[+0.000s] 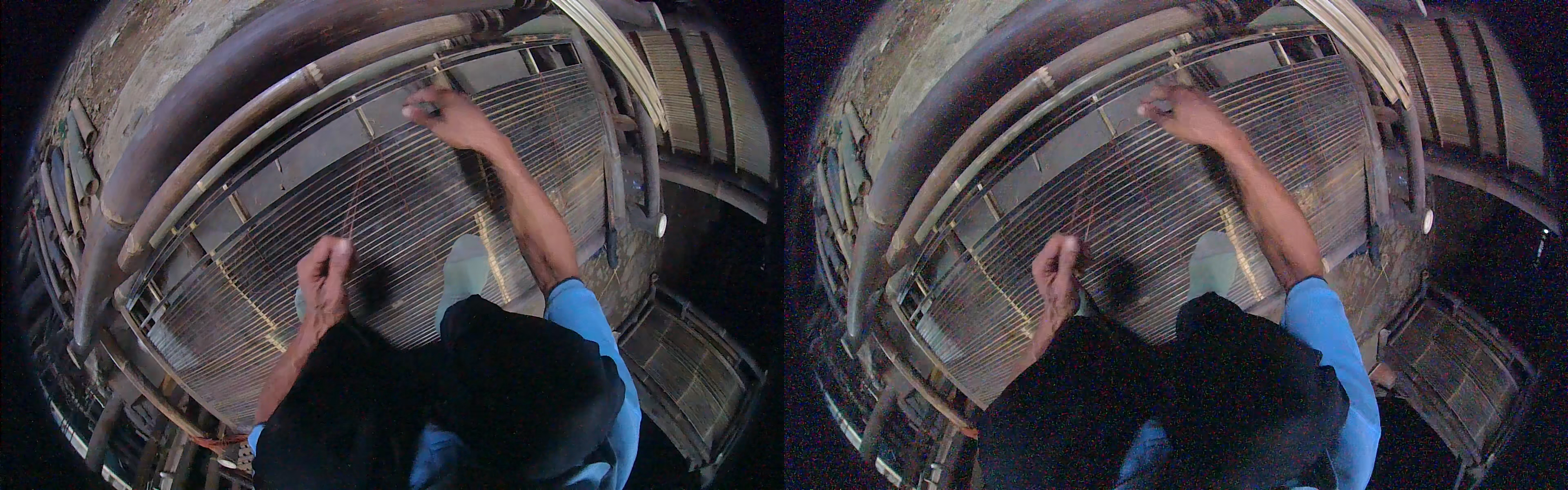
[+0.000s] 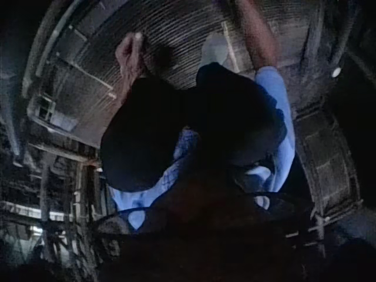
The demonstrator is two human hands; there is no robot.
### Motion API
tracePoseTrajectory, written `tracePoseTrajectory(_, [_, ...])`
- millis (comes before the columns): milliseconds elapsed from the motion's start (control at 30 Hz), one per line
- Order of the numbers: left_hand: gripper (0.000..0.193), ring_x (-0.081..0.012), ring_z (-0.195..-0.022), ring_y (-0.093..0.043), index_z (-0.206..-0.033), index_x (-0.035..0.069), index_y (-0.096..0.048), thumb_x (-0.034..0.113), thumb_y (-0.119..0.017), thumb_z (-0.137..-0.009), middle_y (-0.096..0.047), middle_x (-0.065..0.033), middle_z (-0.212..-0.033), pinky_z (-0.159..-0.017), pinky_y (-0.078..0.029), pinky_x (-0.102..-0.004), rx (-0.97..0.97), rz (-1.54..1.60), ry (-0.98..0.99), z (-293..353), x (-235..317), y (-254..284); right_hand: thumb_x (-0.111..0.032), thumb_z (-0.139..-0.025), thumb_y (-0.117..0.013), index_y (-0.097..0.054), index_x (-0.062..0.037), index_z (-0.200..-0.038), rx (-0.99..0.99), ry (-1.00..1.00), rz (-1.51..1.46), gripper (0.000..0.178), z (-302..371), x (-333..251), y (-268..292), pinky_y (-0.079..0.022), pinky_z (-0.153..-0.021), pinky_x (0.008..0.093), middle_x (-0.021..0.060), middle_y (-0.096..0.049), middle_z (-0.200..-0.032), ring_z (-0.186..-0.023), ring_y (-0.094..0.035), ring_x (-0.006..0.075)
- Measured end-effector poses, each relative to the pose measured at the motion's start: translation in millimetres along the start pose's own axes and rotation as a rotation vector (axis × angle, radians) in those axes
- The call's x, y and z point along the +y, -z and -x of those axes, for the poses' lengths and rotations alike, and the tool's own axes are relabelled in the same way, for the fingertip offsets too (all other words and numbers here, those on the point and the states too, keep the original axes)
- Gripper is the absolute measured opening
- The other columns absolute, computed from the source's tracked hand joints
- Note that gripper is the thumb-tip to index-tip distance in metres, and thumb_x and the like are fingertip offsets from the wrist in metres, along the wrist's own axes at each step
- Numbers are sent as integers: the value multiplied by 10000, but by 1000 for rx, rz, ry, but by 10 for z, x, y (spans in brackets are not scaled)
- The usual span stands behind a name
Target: The person weaves thin bamboo strips into a large mat using a needle and thread, interlacing the strips through vertical supports and securing them.
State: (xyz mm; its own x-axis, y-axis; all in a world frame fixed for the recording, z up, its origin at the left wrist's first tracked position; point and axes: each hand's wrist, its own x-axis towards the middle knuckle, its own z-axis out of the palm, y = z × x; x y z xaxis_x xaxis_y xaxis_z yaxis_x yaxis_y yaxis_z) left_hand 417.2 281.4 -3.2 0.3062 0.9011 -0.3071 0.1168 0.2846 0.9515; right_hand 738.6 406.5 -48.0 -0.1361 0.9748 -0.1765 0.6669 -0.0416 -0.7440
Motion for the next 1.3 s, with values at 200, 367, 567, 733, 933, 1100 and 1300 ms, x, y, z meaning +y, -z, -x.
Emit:
tracePoseTrajectory(200, [226,-48,-586,-420,-906,57,-641,245,-580,-1014,-583,26,-760,-503,-366,-250,320,512,409,46,-19,98,-571,-916,-608,-752,-64,-1060,-77,-37,391,546,-14,183,-409,-384,-1062,498,184,-711,-1076,-1087,-616,409])
tracePoseTrajectory(367, [341,-52,-595,-431,-747,85,-623,307,-591,-1004,-548,27,-653,-519,-305,-234,-22,256,746,119,-149,3,-507,-878,-678,-772,-95,-955,200,-12,478,430,92,218,-591,-405,-1053,472,188,-720,-974,-1074,-599,409])
tracePoseTrajectory(567, [413,-58,-542,-368,-651,118,-549,325,-584,-1007,-447,67,-589,-518,-260,-254,57,190,676,239,-260,122,-441,-814,-741,-715,-97,-980,314,405,319,383,216,-154,-773,-406,-1042,464,157,-684,-1027,-1107,-586,356])
tracePoseTrajectory(733, [437,-28,-544,-325,-628,133,-518,316,-564,-1022,-399,92,-571,-514,-215,-234,54,317,632,238,-196,45,-416,-758,-778,-644,-55,-896,-1,690,159,410,408,-520,-932,-430,-987,459,128,-638,-953,-1007,-585,323])
tracePoseTrajectory(933, [381,-30,-552,-321,-699,100,-567,306,-563,-1019,-418,87,-616,-521,-215,-244,105,239,473,339,-160,150,-366,-704,-820,-514,-65,-630,-9,659,-16,436,587,-574,-1107,-431,-761,414,89,-515,-656,-674,-513,291])
tracePoseTrajectory(1100, [321,-56,-610,-461,-922,-9,-698,289,-597,-987,-567,35,-694,-563,-388,-224,216,313,501,141,-44,555,-364,-798,-781,-553,-61,-649,-212,561,102,407,904,-760,-974,-456,-735,410,100,-532,-658,-682,-540,294])
tracePoseTrajectory(1300, [207,-273,-837,-591,-937,55,-687,171,-790,-800,-657,-129,-1005,-745,-492,-390,722,-964,-286,-27,-634,1659,-392,-821,-750,-709,-68,-875,-356,27,369,332,1763,-374,-535,-486,-868,435,144,-675,-805,-861,-645,337])
